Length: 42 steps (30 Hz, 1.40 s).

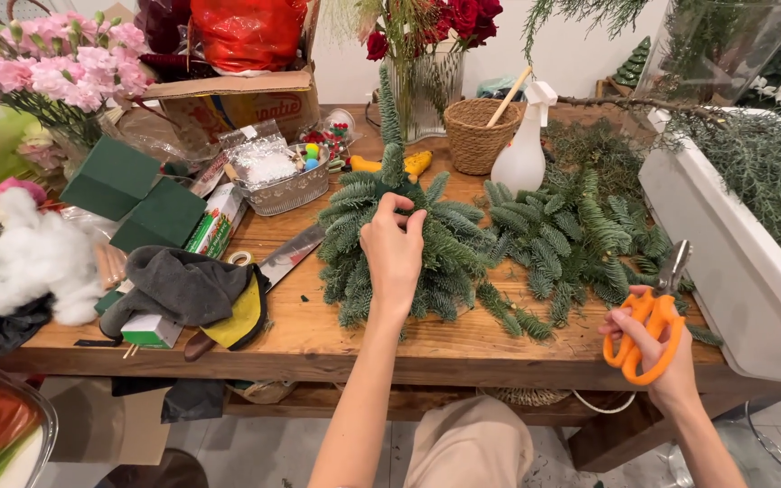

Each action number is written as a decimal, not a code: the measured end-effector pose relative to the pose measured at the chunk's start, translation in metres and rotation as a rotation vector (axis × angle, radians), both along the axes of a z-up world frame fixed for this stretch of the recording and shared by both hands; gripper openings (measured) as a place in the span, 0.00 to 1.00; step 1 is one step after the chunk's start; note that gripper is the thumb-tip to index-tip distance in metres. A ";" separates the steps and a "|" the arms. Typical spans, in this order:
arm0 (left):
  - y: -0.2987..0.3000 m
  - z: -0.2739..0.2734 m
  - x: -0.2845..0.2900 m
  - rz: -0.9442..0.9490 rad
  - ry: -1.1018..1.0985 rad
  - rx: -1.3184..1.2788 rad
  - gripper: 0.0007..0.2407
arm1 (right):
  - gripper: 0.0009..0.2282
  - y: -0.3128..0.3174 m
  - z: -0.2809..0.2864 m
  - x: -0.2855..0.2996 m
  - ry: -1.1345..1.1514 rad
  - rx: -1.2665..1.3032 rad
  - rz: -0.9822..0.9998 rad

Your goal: The person arranges artificial pine branches onto a small cone-shaped base to create a miniature tree. They use orange-handled shears to trim the branches and insert them into the base, occasionally adjusting the placement of the foliage.

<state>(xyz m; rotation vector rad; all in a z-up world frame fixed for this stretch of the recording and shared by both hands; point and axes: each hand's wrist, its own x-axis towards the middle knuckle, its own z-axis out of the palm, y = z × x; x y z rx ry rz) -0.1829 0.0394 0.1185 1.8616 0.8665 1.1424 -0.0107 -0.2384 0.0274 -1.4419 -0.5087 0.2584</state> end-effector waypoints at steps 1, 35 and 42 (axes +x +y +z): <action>-0.001 0.000 0.000 -0.002 0.000 0.001 0.05 | 0.18 0.000 0.002 -0.001 0.000 0.001 -0.002; -0.200 0.016 0.272 -1.290 -0.302 -0.547 0.22 | 0.18 -0.127 0.142 0.114 -0.044 0.335 -0.289; -0.212 0.069 0.271 -1.176 0.084 -0.348 0.34 | 0.12 -0.173 0.192 0.093 -0.250 -0.465 -0.363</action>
